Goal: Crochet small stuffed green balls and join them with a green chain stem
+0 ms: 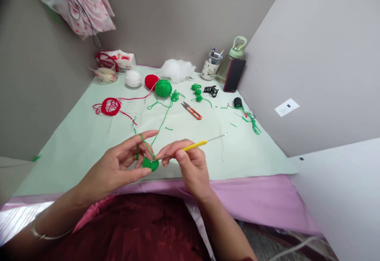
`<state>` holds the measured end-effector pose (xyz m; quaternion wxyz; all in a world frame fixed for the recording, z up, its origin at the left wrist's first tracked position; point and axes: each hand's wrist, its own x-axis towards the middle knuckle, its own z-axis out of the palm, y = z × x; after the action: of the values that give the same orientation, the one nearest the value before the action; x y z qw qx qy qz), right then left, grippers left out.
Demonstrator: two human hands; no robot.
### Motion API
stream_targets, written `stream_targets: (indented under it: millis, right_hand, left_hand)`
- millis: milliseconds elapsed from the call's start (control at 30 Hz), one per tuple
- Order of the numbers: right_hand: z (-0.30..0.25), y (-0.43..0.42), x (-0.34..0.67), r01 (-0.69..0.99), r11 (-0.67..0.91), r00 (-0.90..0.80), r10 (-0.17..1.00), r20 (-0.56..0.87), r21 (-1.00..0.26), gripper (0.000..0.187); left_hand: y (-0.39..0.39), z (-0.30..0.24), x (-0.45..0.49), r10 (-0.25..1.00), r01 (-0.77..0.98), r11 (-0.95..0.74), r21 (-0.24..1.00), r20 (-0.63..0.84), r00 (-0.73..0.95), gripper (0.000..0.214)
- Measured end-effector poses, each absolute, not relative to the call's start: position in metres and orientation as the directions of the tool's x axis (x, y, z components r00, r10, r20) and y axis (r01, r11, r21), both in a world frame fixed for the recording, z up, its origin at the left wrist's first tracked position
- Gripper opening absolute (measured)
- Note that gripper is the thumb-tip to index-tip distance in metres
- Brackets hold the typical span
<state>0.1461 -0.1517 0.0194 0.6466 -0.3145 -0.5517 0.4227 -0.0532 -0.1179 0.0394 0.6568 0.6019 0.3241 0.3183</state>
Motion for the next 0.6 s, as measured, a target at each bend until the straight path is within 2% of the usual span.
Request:
stream_targets:
  millis: [133, 300, 400, 500, 600]
  right_hand:
    - [0.025, -0.157, 0.153, -0.025, 0.518, -0.033, 0.854, 0.519, -0.855, 0.018]
    - [0.043, -0.162, 0.164, 0.234, 0.644, -0.235, 0.764, 0.601, -0.728, 0.018]
    - [0.053, -0.160, 0.172, 0.270, 0.673, -0.390, 0.730, 0.561, -0.688, 0.018]
    - [0.056, -0.156, 0.175, 0.249, 0.685, -0.458, 0.707, 0.540, -0.685, 0.017]
    - [0.050, -0.156, 0.171, 0.377, 0.746, -0.492, 0.663, 0.564, -0.549, 0.016]
  left_hand:
    - [-0.118, 0.041, -0.052, 0.815, 0.022, 0.035, 0.999, -0.041, 0.578, 0.070]
    - [-0.117, 0.046, -0.051, 0.817, 0.125, -0.057, 0.991, -0.026, 0.577, 0.068]
    - [-0.118, 0.047, -0.051, 0.790, 0.171, -0.115, 0.979, -0.014, 0.613, 0.068]
    - [-0.118, 0.046, -0.050, 0.765, 0.197, -0.122, 0.973, -0.034, 0.643, 0.067]
    - [-0.117, 0.043, -0.048, 0.806, 0.190, -0.030, 0.981, -0.088, 0.585, 0.066]
